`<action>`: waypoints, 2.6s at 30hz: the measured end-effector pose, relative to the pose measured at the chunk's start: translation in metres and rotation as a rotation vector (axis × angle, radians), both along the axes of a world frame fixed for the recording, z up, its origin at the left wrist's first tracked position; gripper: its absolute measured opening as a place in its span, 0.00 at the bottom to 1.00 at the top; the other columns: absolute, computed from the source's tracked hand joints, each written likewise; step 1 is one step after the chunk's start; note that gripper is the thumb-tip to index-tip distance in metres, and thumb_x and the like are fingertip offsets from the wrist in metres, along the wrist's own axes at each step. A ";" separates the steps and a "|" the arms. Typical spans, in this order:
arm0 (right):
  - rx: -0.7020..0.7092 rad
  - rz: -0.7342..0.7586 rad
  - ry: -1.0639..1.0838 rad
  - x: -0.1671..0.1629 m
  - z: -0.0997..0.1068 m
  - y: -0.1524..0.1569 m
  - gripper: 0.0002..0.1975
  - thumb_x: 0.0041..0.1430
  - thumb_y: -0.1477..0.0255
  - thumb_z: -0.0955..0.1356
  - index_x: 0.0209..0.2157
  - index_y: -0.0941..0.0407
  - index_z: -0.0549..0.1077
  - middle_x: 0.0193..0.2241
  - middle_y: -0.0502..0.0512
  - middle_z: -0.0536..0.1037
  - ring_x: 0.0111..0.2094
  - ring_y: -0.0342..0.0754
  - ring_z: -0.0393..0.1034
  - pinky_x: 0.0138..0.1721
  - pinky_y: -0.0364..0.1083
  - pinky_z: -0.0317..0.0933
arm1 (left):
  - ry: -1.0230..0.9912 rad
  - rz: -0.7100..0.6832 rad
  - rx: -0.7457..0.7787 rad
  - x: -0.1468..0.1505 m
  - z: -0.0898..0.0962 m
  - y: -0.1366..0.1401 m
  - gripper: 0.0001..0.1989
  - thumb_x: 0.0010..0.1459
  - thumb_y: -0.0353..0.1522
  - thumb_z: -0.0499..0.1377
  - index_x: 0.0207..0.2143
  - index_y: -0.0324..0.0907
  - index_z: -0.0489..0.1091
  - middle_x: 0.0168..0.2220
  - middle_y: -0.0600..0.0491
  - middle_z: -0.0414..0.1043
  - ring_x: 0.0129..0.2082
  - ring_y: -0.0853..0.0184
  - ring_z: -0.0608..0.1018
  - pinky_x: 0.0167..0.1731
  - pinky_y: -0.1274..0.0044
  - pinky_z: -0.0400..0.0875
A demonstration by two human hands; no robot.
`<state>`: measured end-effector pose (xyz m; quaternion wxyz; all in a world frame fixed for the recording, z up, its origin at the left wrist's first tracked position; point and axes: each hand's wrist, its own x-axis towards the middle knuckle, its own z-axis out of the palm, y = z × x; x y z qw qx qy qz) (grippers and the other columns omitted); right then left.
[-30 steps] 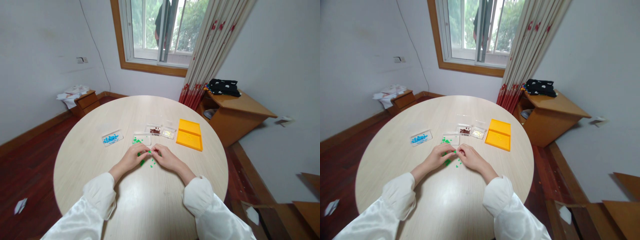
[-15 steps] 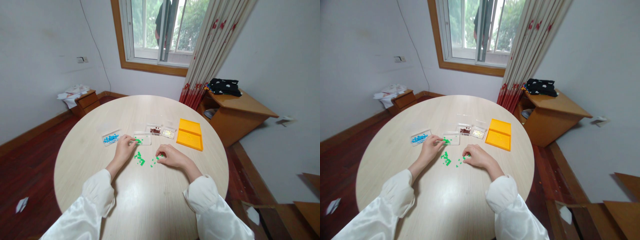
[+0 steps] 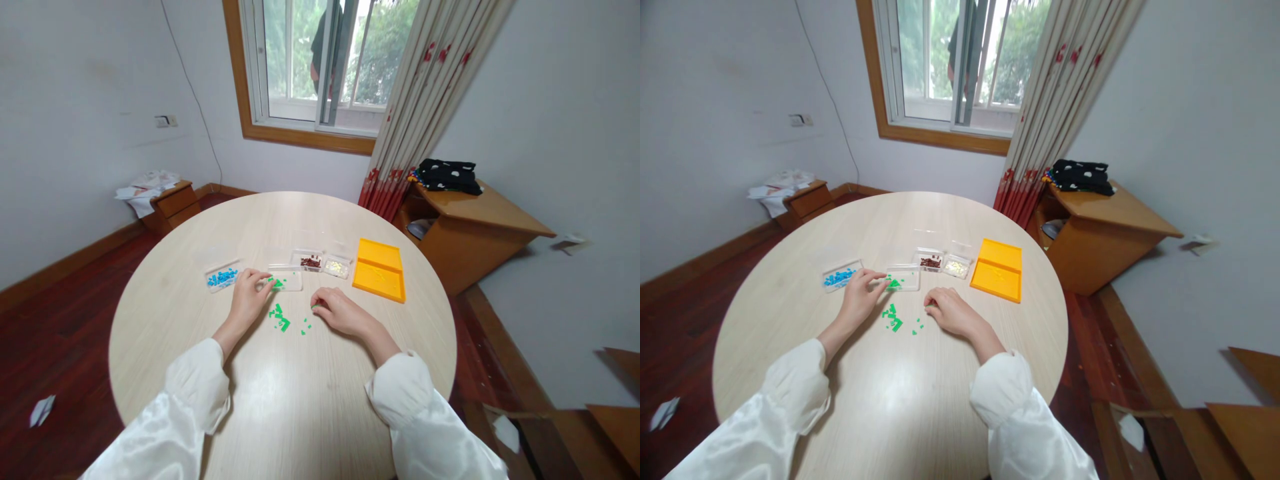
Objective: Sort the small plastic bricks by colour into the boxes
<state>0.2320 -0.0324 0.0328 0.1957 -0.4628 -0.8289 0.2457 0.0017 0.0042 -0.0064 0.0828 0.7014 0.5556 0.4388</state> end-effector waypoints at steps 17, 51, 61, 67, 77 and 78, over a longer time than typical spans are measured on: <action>-0.051 -0.034 0.406 -0.016 -0.012 0.000 0.09 0.54 0.78 0.64 0.35 0.58 0.75 0.33 0.55 0.78 0.34 0.44 0.72 0.41 0.46 0.64 | 0.084 -0.538 -0.051 0.024 0.019 -0.026 0.06 0.53 0.34 0.60 0.33 0.41 0.73 0.31 0.51 0.74 0.34 0.66 0.72 0.36 0.73 0.66; 0.009 0.175 0.002 -0.012 -0.008 0.000 0.07 0.53 0.80 0.66 0.28 0.58 0.76 0.28 0.53 0.76 0.33 0.43 0.68 0.42 0.45 0.57 | 0.134 0.018 -0.109 -0.001 0.002 0.000 0.13 0.54 0.36 0.56 0.37 0.39 0.74 0.30 0.50 0.71 0.33 0.63 0.72 0.38 0.72 0.65; 0.007 0.126 0.014 -0.015 -0.006 -0.002 0.06 0.52 0.82 0.65 0.26 0.59 0.73 0.27 0.53 0.74 0.33 0.44 0.66 0.40 0.44 0.58 | 0.064 -0.004 -0.041 0.001 0.008 -0.003 0.14 0.53 0.35 0.58 0.41 0.40 0.72 0.27 0.53 0.67 0.31 0.64 0.71 0.36 0.73 0.65; 0.007 -0.027 0.167 -0.017 -0.005 -0.003 0.07 0.54 0.81 0.63 0.30 0.59 0.72 0.27 0.52 0.74 0.30 0.42 0.66 0.35 0.42 0.59 | 0.009 -0.261 0.001 0.009 0.012 -0.012 0.07 0.53 0.34 0.59 0.34 0.41 0.73 0.28 0.52 0.69 0.32 0.67 0.71 0.34 0.75 0.66; -0.046 -0.052 0.412 -0.023 -0.016 -0.002 0.04 0.55 0.76 0.64 0.34 0.58 0.69 0.26 0.50 0.74 0.29 0.41 0.68 0.33 0.42 0.61 | 0.091 -0.553 -0.024 0.020 0.013 -0.021 0.06 0.55 0.33 0.58 0.33 0.41 0.73 0.31 0.51 0.72 0.34 0.67 0.72 0.36 0.74 0.66; -0.059 -0.046 0.429 -0.023 -0.017 -0.002 0.04 0.55 0.76 0.64 0.34 0.58 0.69 0.27 0.50 0.74 0.29 0.42 0.68 0.34 0.42 0.61 | 0.100 -0.564 -0.025 0.021 0.014 -0.022 0.06 0.55 0.33 0.58 0.33 0.41 0.73 0.32 0.51 0.72 0.34 0.67 0.72 0.36 0.74 0.66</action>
